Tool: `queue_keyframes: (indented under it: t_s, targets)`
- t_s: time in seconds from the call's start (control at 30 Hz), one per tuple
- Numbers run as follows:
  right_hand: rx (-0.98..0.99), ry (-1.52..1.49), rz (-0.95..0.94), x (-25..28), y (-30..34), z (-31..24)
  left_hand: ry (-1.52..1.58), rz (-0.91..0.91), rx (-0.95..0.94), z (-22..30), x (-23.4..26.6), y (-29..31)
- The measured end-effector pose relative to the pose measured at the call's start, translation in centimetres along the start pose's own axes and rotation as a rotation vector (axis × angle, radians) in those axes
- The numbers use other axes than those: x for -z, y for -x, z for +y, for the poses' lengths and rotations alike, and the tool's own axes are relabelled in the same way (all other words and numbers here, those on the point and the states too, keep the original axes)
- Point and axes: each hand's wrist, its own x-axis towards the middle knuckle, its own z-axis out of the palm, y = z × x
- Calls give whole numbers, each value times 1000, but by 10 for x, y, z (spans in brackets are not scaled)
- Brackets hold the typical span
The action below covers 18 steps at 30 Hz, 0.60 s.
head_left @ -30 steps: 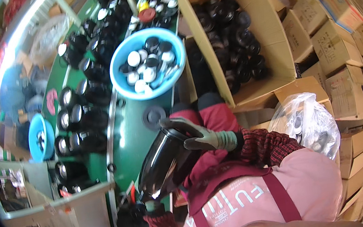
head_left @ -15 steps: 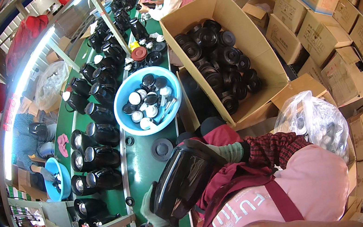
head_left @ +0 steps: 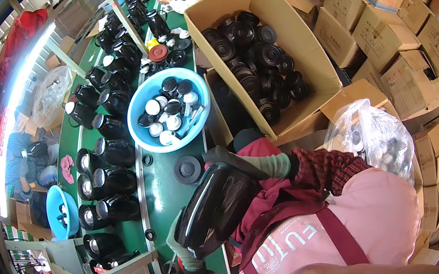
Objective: The person repeatedly picks up black kettle bodies from a cardboard box, places them on a green workbench, inserts a white circular component into the base, and secures a black lid. The assembled kettles are then placed into a blue basin. The process is repeated continuously.
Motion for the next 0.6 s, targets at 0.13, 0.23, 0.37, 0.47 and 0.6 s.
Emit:
queue_keyframes:
  t_s: [0.13, 0.23, 0.37, 0.47, 0.6]
  targets:
    - [677, 696, 6, 1, 9, 10, 144, -31, -89, -14, -8, 3]
    - [252, 213, -51, 13, 6, 17, -295, 40, -202, -20, -7, 6]
    - [144, 78, -86, 26, 2, 25, 281, -104, -97, -19, -8, 1]
    - [685, 667, 45, 27, 5, 25, 173, -30, -172, -16, -10, 0]
    - [56, -114, 99, 17, 9, 26, -349, 2, -301, -25, -5, 12]
